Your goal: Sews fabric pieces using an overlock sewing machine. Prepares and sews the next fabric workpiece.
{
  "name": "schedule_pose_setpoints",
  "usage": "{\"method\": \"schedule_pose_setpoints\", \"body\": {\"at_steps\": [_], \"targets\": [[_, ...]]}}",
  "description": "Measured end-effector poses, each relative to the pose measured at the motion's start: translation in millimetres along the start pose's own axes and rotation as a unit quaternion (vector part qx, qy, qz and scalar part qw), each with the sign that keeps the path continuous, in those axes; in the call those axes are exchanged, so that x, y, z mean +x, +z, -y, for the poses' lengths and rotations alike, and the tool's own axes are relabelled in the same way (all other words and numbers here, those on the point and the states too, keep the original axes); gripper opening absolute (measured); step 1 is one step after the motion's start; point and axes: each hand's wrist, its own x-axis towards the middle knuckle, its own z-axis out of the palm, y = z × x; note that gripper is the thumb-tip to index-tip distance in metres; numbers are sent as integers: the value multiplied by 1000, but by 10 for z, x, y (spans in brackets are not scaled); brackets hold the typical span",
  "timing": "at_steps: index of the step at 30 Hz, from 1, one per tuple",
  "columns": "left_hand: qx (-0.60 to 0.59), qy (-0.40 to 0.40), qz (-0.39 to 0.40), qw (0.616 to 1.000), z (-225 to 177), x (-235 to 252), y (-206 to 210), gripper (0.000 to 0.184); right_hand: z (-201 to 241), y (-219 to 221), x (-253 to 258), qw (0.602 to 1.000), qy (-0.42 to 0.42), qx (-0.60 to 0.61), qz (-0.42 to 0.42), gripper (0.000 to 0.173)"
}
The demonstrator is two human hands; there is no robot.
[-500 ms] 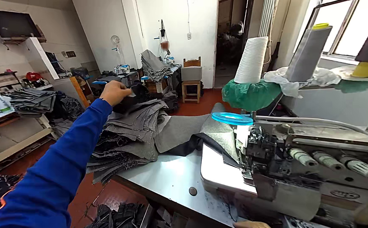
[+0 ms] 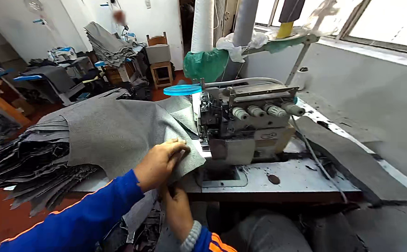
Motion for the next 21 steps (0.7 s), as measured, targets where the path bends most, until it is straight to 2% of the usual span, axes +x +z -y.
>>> {"method": "schedule_pose_setpoints", "body": {"at_steps": [2, 4, 6, 8, 9, 11, 13, 15, 17, 21], "targets": [[37, 18, 59, 997, -26, -80, -59, 36, -51, -55, -41, 996, -13, -90, 16, 29], [114, 68, 60, 989, 7, -162, -15, 38, -28, -208, -102, 988, -48, -138, 45, 26], [190, 111, -10, 975, 74, -285, 131, 45, -8, -507, -176, 975, -121, -168, 76, 21], [236, 135, -99, 957, 130, -409, 354, 60, 61, -1034, -264, 949, -178, -233, 117, 22], [243, 134, -128, 952, 141, -432, 448, 69, 140, -1362, -293, 928, -196, -303, 99, 23], [228, 117, -139, 957, 151, -417, 522, 77, 362, -2122, -333, 857, -204, -472, -45, 29], [188, 115, -152, 964, 213, -286, 477, 69, 654, -2922, -386, 753, -156, -615, -174, 27], [156, 133, -177, 963, 322, -37, 406, 56, 950, -3475, -433, 703, -72, -671, -222, 27], [139, 145, -192, 961, 408, 232, 404, 56, 1053, -3764, -405, 697, -7, -679, -228, 26], [139, 158, -174, 962, 444, 420, 407, 72, 1095, -3814, -321, 696, 31, -697, -173, 16]]}}
